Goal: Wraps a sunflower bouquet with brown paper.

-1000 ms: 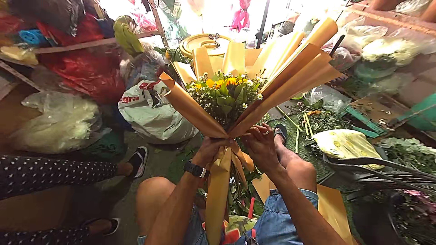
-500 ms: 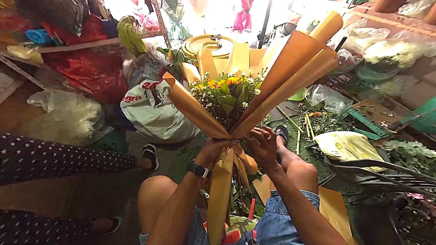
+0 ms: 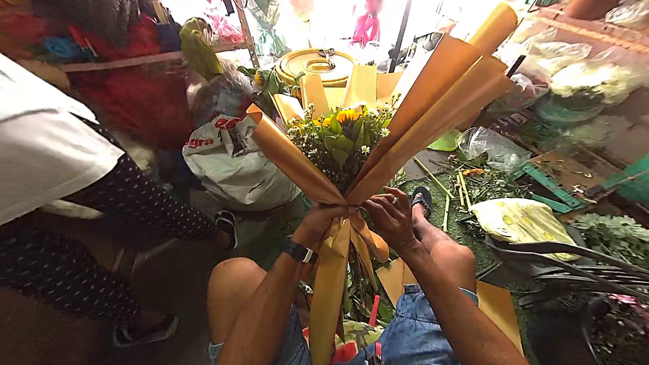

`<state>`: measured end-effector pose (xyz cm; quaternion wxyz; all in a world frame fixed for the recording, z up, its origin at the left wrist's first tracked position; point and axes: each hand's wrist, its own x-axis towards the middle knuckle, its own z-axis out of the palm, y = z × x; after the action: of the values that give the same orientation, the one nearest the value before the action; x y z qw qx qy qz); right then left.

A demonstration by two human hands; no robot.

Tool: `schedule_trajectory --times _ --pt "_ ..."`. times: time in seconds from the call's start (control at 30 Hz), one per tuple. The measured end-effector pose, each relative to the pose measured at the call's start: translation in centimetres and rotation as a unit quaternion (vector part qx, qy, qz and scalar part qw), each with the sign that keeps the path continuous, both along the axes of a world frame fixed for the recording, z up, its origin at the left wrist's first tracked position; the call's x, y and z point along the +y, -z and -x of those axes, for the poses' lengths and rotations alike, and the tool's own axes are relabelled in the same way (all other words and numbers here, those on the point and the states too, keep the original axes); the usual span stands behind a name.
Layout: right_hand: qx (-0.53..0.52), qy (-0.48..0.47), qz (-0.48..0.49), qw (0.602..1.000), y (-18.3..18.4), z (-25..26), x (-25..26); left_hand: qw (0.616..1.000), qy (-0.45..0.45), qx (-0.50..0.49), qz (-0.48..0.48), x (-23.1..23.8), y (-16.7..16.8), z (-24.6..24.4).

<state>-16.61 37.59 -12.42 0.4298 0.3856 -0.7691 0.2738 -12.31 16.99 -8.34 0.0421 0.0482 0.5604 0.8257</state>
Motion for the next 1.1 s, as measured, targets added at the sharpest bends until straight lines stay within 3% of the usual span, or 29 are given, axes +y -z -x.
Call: schedule_trajectory --times 0.13,0.5,0.77,0.97,1.1 --pt "0.026 0.018 -0.004 0.999 -0.3 -0.2 -0.1 1.000 0.003 -0.009 -0.012 0.1 0.1 0.0" --pt "-0.018 -0.108 -0.038 0.993 -1.7 0.9 1.3 1.000 0.003 -0.001 -0.014 0.2 -0.2 -0.2" --pt "-0.019 -0.080 -0.016 0.997 -1.1 0.2 0.3 1.000 -0.027 0.004 0.011 0.3 -0.4 -0.3" --pt "-0.108 -0.104 0.000 0.989 -1.7 -0.1 0.2 0.999 -0.023 0.017 0.018 -0.1 0.1 -0.1" --pt "-0.113 -0.093 -0.007 0.989 -1.8 -0.2 0.2 0.999 -0.022 0.029 0.022 -0.1 0.1 0.0"
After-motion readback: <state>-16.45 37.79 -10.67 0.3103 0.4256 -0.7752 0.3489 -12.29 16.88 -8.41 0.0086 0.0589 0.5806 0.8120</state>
